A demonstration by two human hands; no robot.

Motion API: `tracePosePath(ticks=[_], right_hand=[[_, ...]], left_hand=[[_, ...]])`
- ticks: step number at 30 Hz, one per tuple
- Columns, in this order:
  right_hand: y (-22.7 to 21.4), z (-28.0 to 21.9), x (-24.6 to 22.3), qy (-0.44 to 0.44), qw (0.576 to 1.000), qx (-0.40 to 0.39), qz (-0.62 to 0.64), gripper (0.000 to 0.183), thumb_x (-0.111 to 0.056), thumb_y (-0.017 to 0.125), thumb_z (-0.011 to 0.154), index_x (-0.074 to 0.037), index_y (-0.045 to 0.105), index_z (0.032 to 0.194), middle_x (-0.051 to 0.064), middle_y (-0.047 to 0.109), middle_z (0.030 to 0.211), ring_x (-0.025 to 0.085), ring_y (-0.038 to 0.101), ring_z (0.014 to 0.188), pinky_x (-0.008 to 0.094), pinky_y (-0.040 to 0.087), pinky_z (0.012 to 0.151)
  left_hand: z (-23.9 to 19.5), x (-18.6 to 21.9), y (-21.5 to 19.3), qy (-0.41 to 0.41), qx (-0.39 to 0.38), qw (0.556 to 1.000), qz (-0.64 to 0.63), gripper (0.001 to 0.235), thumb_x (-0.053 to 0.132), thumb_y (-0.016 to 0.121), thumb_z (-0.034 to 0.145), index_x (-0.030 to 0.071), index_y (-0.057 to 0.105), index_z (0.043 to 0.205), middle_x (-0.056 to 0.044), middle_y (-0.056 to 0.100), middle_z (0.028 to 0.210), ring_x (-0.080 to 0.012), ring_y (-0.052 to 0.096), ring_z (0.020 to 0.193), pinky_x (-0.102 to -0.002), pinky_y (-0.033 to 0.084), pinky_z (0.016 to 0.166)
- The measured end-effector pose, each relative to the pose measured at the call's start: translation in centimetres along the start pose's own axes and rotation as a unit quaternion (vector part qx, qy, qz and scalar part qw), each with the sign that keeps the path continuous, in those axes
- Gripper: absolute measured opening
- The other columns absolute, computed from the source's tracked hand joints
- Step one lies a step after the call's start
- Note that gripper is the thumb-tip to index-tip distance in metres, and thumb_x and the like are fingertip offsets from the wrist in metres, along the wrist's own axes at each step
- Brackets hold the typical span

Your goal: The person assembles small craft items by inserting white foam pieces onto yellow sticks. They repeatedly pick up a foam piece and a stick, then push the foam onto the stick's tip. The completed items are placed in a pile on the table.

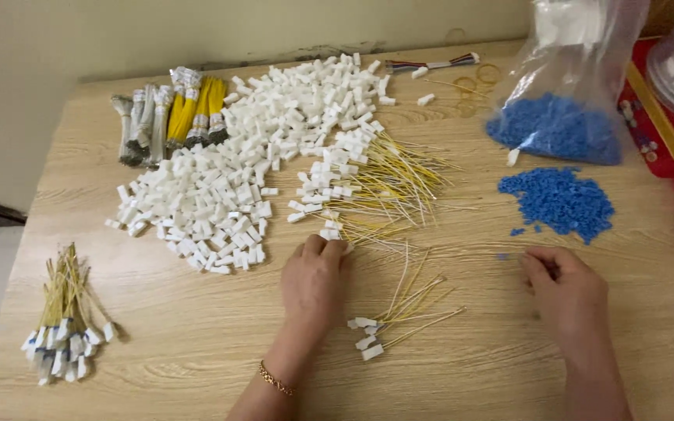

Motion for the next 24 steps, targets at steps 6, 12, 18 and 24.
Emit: tracePosePath(ticks=[6,12,18,24], right_hand=[[2.1,2.5,4.4,-0.048,0.99,-0.025,0.127,0.019,-0.01,0.066,0.1,0.001,0.068,0.115,0.007,0.069,0.089,0.013,0.065,0.078,0.029,0.056,0.07],[1.7,-0.1,-0.1,0.006,0.947,-0.091,0.309,0.023,-0.011,0.059,0.101,-0.001,0.065,0.121,0.008,0.07,0.093,0.017,0.068,0.079,0.032,0.059,0.072],[5.5,-2.6,-1.5,-0.001,0.905,-0.198,0.377,0.017,-0.011,0.056,0.102,0.001,0.063,0.111,0.008,0.069,0.094,0.018,0.067,0.082,0.034,0.058,0.074],[7.8,-4.7,-3.4,-0.024,0.901,-0.25,0.353,0.016,-0.01,0.056,0.104,0.001,0.065,0.112,0.009,0.063,0.079,0.016,0.058,0.069,0.031,0.049,0.062]], left_hand=[[-0.7,0.1,0.6,0.051,0.006,0.997,0.062,0.006,0.016,0.076,0.088,0.012,0.073,0.091,-0.008,0.069,0.092,-0.0301,0.067,0.085,-0.044,0.054,0.072],[-0.9,1.7,-0.3,0.064,0.003,0.998,-0.021,0.015,0.018,0.076,0.082,0.01,0.073,0.094,-0.008,0.072,0.09,-0.0301,0.067,0.08,-0.042,0.054,0.072],[-0.1,0.6,0.9,-0.006,-0.021,0.998,-0.058,0.018,0.023,0.081,0.081,0.009,0.071,0.085,-0.008,0.073,0.085,-0.0313,0.068,0.077,-0.044,0.054,0.07],[-1.3,1.1,0.5,-0.239,-0.221,0.885,-0.334,0.034,0.018,0.073,0.089,0.007,0.067,0.12,0.0,0.075,0.085,-0.0123,0.071,0.075,-0.029,0.058,0.068]])
Point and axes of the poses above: each hand's wrist, its own z-axis towards the middle knuckle, its own y-axis out of the palm, x = y × z, the point moved 8 cm from there along z, towards the middle knuckle
